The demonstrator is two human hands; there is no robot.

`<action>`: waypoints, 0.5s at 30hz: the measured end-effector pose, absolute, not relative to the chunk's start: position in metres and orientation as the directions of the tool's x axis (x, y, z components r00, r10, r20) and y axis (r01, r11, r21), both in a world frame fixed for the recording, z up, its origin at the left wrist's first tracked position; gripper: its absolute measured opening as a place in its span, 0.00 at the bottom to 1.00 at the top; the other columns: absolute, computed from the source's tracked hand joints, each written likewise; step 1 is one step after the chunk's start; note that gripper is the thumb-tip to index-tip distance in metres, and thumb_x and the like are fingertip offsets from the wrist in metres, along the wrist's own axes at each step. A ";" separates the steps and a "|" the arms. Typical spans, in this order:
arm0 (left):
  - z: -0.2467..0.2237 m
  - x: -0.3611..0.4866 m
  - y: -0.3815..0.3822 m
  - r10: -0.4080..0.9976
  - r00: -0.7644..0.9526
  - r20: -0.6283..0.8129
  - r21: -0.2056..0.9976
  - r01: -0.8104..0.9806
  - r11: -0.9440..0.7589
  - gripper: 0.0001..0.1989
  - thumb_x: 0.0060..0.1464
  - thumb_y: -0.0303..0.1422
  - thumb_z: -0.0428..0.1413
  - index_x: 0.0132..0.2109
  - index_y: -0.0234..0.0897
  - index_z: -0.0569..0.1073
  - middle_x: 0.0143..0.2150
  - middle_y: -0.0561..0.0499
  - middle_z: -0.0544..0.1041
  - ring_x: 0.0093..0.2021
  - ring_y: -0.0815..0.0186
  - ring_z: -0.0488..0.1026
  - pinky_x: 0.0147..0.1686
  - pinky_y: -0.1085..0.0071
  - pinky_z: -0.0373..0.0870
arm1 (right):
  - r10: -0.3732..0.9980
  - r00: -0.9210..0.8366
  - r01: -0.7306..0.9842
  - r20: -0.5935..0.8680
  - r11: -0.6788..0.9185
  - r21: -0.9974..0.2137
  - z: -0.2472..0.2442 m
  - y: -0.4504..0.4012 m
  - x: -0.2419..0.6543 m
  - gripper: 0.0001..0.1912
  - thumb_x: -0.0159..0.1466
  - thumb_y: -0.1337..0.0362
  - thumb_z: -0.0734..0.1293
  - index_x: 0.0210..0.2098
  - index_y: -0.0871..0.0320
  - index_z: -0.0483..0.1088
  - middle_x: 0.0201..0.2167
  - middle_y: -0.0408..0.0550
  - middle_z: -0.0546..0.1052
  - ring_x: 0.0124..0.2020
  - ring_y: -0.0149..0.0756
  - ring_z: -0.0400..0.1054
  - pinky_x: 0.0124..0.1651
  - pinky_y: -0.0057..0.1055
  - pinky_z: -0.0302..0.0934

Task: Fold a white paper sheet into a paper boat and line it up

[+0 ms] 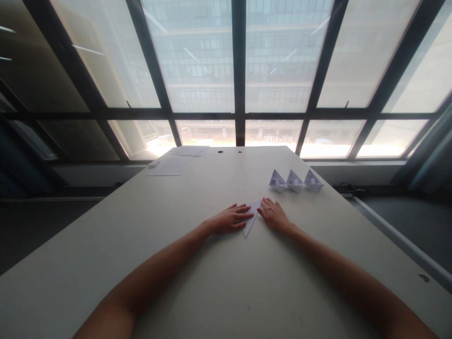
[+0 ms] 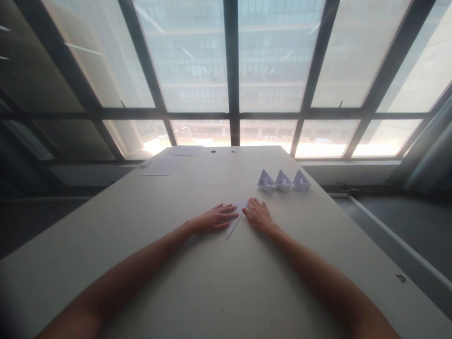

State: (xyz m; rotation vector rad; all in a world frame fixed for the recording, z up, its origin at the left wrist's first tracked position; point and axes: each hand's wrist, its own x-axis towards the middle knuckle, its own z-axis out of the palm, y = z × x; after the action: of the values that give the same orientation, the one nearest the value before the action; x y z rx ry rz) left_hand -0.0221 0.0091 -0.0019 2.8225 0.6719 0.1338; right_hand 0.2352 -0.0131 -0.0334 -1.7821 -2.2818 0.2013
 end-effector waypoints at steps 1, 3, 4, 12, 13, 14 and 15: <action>-0.002 -0.022 0.009 0.452 0.892 0.034 0.248 0.430 -0.868 0.26 0.69 0.45 0.45 0.71 0.54 0.55 0.74 0.51 0.49 0.73 0.56 0.45 0.70 0.53 0.40 | 0.965 -0.239 0.931 0.105 0.258 -0.257 -0.033 -0.014 0.236 0.33 0.74 0.49 0.49 0.70 0.63 0.53 0.71 0.59 0.52 0.73 0.46 0.41 0.70 0.52 0.37; -0.002 -0.022 0.009 0.443 0.896 0.036 0.246 0.422 -0.873 0.26 0.69 0.45 0.45 0.71 0.54 0.54 0.74 0.51 0.48 0.74 0.57 0.45 0.70 0.53 0.40 | 0.948 -0.297 0.912 0.112 0.316 -0.263 -0.031 -0.015 0.236 0.33 0.73 0.48 0.50 0.70 0.62 0.53 0.72 0.58 0.52 0.73 0.46 0.39 0.70 0.53 0.36; -0.002 -0.022 0.009 0.438 0.898 0.035 0.247 0.417 -0.875 0.26 0.69 0.44 0.45 0.71 0.55 0.54 0.74 0.51 0.48 0.74 0.57 0.45 0.70 0.53 0.40 | 0.933 -0.340 0.895 0.115 0.359 -0.264 -0.030 -0.016 0.237 0.33 0.73 0.48 0.51 0.70 0.61 0.53 0.72 0.57 0.52 0.73 0.45 0.39 0.71 0.52 0.36; -0.007 -0.019 0.008 0.519 0.855 0.009 0.209 0.506 -0.837 0.31 0.69 0.49 0.41 0.73 0.48 0.48 0.74 0.48 0.47 0.74 0.57 0.43 0.70 0.52 0.35 | 0.881 -0.461 0.842 0.108 0.472 -0.262 -0.025 -0.020 0.236 0.32 0.73 0.48 0.50 0.71 0.56 0.53 0.72 0.52 0.52 0.73 0.43 0.42 0.71 0.49 0.37; -0.008 -0.018 0.008 0.549 0.836 0.009 0.196 0.537 -0.820 0.31 0.69 0.50 0.39 0.74 0.47 0.47 0.74 0.47 0.47 0.74 0.56 0.42 0.70 0.50 0.35 | 0.885 -0.452 0.847 0.106 0.464 -0.259 -0.025 -0.020 0.235 0.32 0.73 0.48 0.50 0.71 0.56 0.53 0.72 0.52 0.52 0.73 0.43 0.42 0.71 0.49 0.37; -0.010 -0.017 0.008 0.581 0.814 0.010 0.184 0.570 -0.801 0.32 0.69 0.51 0.38 0.74 0.46 0.46 0.75 0.46 0.46 0.74 0.56 0.42 0.70 0.49 0.35 | 0.890 -0.444 0.852 0.105 0.455 -0.257 -0.026 -0.019 0.235 0.32 0.73 0.48 0.50 0.71 0.56 0.53 0.72 0.53 0.52 0.72 0.43 0.43 0.71 0.49 0.37; -0.011 -0.017 0.008 0.613 0.790 0.012 0.175 0.601 -0.779 0.33 0.68 0.52 0.37 0.74 0.45 0.46 0.75 0.45 0.46 0.74 0.55 0.43 0.69 0.49 0.36 | 0.894 -0.434 0.858 0.108 0.447 -0.254 -0.026 -0.019 0.234 0.32 0.73 0.48 0.50 0.71 0.57 0.53 0.72 0.53 0.53 0.72 0.44 0.43 0.71 0.49 0.38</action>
State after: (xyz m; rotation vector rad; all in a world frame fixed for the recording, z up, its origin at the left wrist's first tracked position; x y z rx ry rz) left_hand -0.0167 0.0083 -0.0108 2.8172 0.9622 0.1026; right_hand 0.2340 -0.0193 -0.0258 -1.5236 -2.4721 0.2369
